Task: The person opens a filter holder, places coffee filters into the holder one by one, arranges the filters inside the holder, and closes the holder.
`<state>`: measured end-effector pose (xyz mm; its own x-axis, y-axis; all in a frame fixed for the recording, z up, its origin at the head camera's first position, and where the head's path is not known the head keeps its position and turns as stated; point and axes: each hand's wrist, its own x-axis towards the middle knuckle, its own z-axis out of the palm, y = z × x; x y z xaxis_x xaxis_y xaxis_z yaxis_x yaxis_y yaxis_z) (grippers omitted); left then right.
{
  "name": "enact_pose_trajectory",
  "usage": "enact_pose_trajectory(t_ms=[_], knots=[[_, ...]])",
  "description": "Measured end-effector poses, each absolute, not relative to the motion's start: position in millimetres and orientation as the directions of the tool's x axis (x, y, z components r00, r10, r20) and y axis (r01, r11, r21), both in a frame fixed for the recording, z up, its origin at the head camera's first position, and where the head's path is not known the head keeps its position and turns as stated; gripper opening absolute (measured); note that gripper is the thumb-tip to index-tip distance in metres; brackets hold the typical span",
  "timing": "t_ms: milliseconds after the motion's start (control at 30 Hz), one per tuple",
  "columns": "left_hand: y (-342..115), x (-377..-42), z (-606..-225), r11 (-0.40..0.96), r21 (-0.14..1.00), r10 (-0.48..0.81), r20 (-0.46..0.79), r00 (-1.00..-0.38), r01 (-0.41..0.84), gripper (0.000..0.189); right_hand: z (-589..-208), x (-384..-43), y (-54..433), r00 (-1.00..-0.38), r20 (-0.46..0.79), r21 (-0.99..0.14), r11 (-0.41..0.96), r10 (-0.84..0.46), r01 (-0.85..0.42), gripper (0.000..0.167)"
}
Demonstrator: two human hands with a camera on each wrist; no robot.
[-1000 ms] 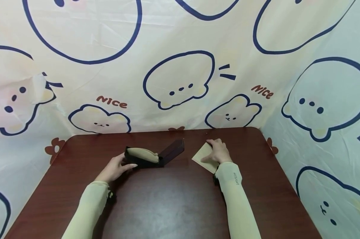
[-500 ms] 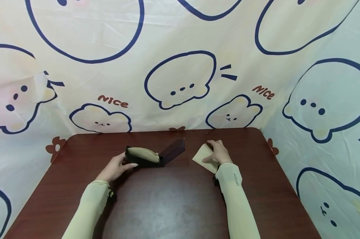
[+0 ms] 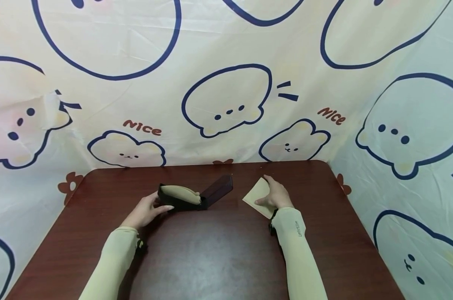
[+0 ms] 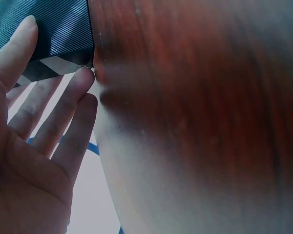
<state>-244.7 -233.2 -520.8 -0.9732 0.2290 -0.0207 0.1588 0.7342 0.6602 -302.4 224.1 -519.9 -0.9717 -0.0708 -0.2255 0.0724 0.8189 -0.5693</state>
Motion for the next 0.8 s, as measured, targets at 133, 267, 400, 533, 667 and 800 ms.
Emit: enact_pose_trajectory(t_ms=[133,267,400,533,667,800], knots=[[-233.5,-244.5,-520.8,0.732,0.663,0.229,-0.023,-0.973,0.157,0.067,-520.4,-301.5,224.1,-0.973,-0.224,-0.571,0.817,-0.063,0.078,0.110],[-233.9,-244.6,-521.1,0.734,0.662,0.227,-0.031,-0.973,0.150,0.068,-521.8,-301.4,224.6,-0.973,-0.222,-0.571,0.817,-0.057,0.082,0.109],[-234.2,-244.4,-521.2,0.739,0.659,0.222,-0.042,-0.974,0.140,0.077,-522.5,-300.5,223.7,-0.974,-0.219,-0.567,0.820,-0.062,0.076,0.108],[-234.2,-243.6,-521.7,0.739,0.661,0.217,-0.049,-0.975,0.131,0.083,-522.6,-298.8,222.1,-0.974,-0.214,-0.561,0.825,-0.075,0.060,0.108],[-234.0,-243.1,-522.5,0.731,0.672,0.215,-0.060,-0.975,0.120,0.083,-521.9,-297.4,220.8,-0.974,-0.208,-0.565,0.824,-0.086,0.048,0.106],[-234.0,-243.7,-523.1,0.726,0.677,0.215,-0.061,-0.975,0.118,0.083,-518.3,-296.1,218.9,-0.974,-0.200,-0.562,0.827,-0.104,0.027,0.103]])
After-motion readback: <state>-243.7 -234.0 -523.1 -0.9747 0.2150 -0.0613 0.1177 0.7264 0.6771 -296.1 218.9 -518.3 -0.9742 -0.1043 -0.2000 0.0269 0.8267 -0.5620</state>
